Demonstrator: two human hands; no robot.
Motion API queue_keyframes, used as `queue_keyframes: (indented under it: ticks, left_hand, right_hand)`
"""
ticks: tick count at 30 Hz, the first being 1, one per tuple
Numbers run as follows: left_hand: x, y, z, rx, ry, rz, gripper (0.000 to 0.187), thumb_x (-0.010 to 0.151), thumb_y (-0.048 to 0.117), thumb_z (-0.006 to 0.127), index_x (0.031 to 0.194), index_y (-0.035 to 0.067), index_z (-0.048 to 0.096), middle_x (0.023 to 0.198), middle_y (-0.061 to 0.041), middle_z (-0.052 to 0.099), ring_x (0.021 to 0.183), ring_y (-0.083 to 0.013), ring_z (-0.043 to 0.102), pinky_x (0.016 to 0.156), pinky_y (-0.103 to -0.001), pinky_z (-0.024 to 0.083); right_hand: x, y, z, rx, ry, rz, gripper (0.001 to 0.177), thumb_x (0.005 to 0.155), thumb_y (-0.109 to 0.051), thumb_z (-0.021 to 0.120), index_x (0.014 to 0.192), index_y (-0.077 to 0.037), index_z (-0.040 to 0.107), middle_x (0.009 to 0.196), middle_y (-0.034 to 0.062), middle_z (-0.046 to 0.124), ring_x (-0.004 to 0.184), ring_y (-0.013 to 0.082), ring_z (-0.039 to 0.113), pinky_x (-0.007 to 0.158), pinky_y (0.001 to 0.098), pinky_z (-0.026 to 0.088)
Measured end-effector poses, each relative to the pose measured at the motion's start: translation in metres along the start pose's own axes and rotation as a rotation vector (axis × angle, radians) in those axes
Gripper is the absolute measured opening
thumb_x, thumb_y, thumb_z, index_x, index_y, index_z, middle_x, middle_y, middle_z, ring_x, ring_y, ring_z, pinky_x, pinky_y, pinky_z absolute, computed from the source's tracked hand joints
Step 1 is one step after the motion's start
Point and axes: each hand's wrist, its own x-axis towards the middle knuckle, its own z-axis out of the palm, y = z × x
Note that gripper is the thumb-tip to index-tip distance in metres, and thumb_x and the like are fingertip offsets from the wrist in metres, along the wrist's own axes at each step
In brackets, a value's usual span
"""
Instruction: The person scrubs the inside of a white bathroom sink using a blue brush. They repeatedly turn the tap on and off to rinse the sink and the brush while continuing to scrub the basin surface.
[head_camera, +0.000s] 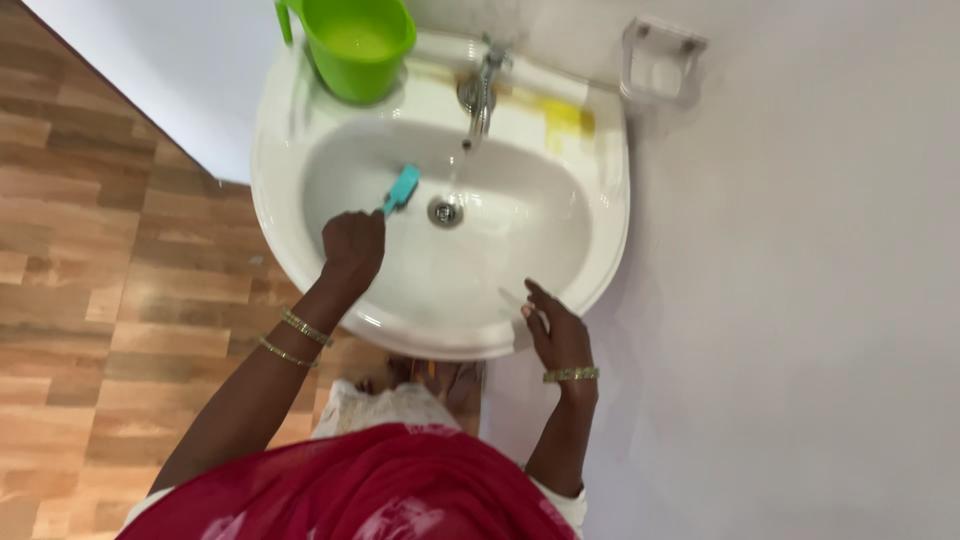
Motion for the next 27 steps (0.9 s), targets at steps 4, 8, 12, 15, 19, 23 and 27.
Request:
queue_keyframes:
  ticks: [4,8,12,15,19,23,27]
  left_hand:
    - [-0.018,0.063,-0.008,-0.148,-0.217,0.117,0.029,0.106,0.03,0.051,0.102,0.018,0.077,0.078,-0.008,0.073,0.071,-0.0268,0.072,0.062,-0.042,0.053]
    - [-0.045,0.097,-0.025,-0.603,-0.23,0.35,0.028,0.093,0.032,0.06,0.115,0.023,0.075,0.081,-0.011,0.074,0.072,-0.0342,0.071,0.066,-0.049,0.055]
    - [-0.038,0.053,-0.022,-0.141,-0.256,0.133,0.036,0.109,0.027,0.049,0.094,0.011,0.077,0.078,-0.01,0.074,0.07,-0.027,0.072,0.061,-0.043,0.055]
    - [-0.023,0.014,-0.01,0.035,-0.179,0.022,0.036,0.109,0.018,0.049,0.087,0.011,0.076,0.075,-0.008,0.074,0.068,-0.0242,0.073,0.056,-0.039,0.053]
    - [-0.013,0.027,0.02,0.023,-0.013,0.021,0.021,0.098,0.013,0.058,0.088,0.012,0.076,0.075,-0.007,0.074,0.071,-0.0227,0.073,0.056,-0.038,0.053]
    - [-0.031,0.098,0.012,-0.2,-0.089,0.17,0.035,0.108,0.025,0.055,0.087,0.007,0.076,0.081,-0.011,0.074,0.077,-0.0294,0.073,0.069,-0.046,0.055]
    - [-0.052,0.116,-0.017,-0.384,-0.274,0.353,0.02,0.093,0.025,0.062,0.099,0.011,0.076,0.081,-0.013,0.072,0.079,-0.0334,0.073,0.067,-0.048,0.056]
  right_hand:
    - [-0.015,-0.003,0.003,-0.032,-0.022,0.065,0.047,0.099,-0.036,0.058,0.145,-0.025,0.058,0.126,0.0107,0.073,0.114,0.028,0.071,0.095,0.041,0.055]
    - [-0.03,-0.007,0.003,0.003,-0.018,0.06,0.048,0.099,-0.037,0.058,0.145,-0.023,0.058,0.125,0.0116,0.073,0.112,0.0294,0.072,0.093,0.0415,0.056]
    - [-0.042,-0.002,0.007,-0.012,-0.006,0.085,0.047,0.1,-0.039,0.059,0.144,-0.022,0.058,0.124,0.0121,0.073,0.112,0.0296,0.072,0.089,0.0416,0.057]
    - [-0.048,0.0,0.01,-0.016,0.007,0.095,0.047,0.1,-0.038,0.058,0.144,-0.021,0.058,0.123,0.0115,0.074,0.11,0.03,0.072,0.09,0.0415,0.057]
    - [-0.053,-0.005,0.009,-0.04,0.045,0.067,0.047,0.1,-0.036,0.058,0.144,-0.021,0.059,0.123,0.0121,0.075,0.11,0.0311,0.073,0.092,0.0422,0.057]
    - [-0.059,-0.012,0.014,-0.02,0.072,-0.015,0.045,0.101,-0.034,0.059,0.144,-0.019,0.059,0.128,0.0144,0.071,0.115,0.0327,0.07,0.092,0.0429,0.056]
    - [-0.067,-0.017,0.01,-0.019,0.084,-0.081,0.045,0.1,-0.031,0.06,0.142,-0.018,0.061,0.132,0.0146,0.07,0.114,0.0333,0.071,0.092,0.0429,0.057]
